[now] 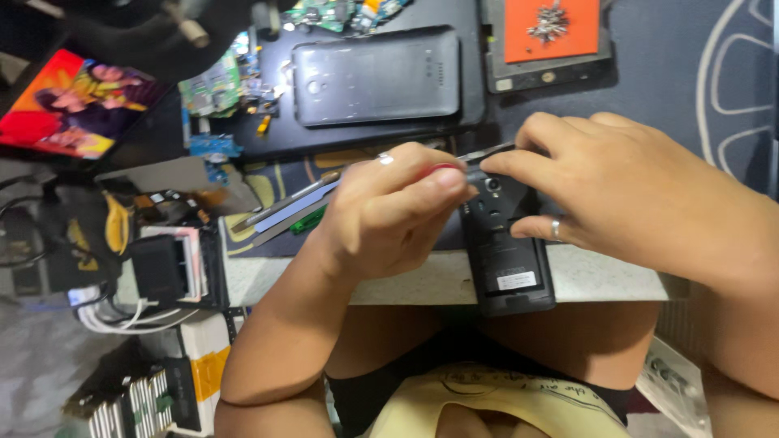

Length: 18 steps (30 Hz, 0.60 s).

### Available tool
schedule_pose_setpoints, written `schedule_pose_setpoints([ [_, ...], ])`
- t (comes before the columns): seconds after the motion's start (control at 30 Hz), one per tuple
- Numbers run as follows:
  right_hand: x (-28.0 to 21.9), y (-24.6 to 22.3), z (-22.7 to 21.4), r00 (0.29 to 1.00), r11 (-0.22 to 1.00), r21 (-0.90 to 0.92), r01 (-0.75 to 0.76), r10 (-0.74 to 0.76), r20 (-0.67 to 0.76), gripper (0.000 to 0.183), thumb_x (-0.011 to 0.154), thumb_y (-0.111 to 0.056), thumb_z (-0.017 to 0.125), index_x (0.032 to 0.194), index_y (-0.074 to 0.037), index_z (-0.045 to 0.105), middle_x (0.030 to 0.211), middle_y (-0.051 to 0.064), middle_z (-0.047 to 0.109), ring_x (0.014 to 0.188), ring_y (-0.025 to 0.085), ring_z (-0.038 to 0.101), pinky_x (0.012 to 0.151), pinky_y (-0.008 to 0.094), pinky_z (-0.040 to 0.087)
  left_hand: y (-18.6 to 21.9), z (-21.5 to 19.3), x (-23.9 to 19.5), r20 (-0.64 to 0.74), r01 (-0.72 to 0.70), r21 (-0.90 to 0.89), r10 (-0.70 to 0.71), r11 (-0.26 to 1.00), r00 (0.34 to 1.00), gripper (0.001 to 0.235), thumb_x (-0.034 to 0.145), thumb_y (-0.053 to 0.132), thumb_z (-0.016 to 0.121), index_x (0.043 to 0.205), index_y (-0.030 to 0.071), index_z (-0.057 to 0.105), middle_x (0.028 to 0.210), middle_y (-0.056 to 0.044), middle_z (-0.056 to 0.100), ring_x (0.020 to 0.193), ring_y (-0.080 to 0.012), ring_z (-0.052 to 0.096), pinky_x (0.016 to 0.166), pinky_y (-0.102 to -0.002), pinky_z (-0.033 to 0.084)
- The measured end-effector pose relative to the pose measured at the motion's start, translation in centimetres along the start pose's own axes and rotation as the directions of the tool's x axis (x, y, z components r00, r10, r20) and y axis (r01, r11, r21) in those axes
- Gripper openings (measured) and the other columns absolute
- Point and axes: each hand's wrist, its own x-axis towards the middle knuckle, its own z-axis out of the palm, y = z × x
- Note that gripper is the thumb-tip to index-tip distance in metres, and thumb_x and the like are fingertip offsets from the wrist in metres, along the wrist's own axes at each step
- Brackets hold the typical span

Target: The person cleans a workbench with a brush, then uses a screwdriver to remove screws from a mobile phone. They remove the back cover, extract the battery, and use a metal pick to pry open the phone casing.

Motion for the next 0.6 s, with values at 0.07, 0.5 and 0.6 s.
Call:
schedule_pose_setpoints([
  [0.07,0.1,0.0,0.0,1.0,1.0,-0.004,0.015,-0.015,-0.003,0.07,0.071,-0.046,0.081,0.134,-0.022,0.064,0.097,0.004,0.061,0.082,0.029,0.063,0.076,0.043,0.052,0.0,-0.1,0.0,0.006,0.003,-0.012,-0.003,1.0,1.0,0.061,0.101,-0.012,0.075,0.144,0.013,0.04,0.113,-0.015,0.065,0.086,-0.028,0.069,0.069,-0.032,0.057],
  [0.5,0.0,0.8,1.1,0.994,0.996,-0.009,0.088,-0.089,-0.062,0.057,0.074,-0.036,0.076,0.127,-0.018,0.066,0.107,0.001,0.065,0.087,0.025,0.064,0.075,0.04,0.049,0.3,-0.3,0.1,0.018,0.091,-0.029,-0.091,0.995,0.996,0.059,0.102,-0.004,0.078,0.142,0.016,0.039,0.107,-0.013,0.064,0.087,-0.0294,0.068,0.071,-0.035,0.056],
  [0.6,0.0,1.1,1.2,0.983,0.99,-0.011,0.141,-0.142,-0.119,0.052,0.075,-0.026,0.075,0.126,-0.019,0.067,0.116,0.0,0.065,0.097,0.024,0.066,0.078,0.04,0.049,0.4,-0.3,0.2,0.021,0.091,-0.105,-0.089,0.99,0.996,0.058,0.106,-0.005,0.074,0.145,0.018,0.037,0.111,-0.012,0.063,0.091,-0.0279,0.068,0.074,-0.034,0.057],
])
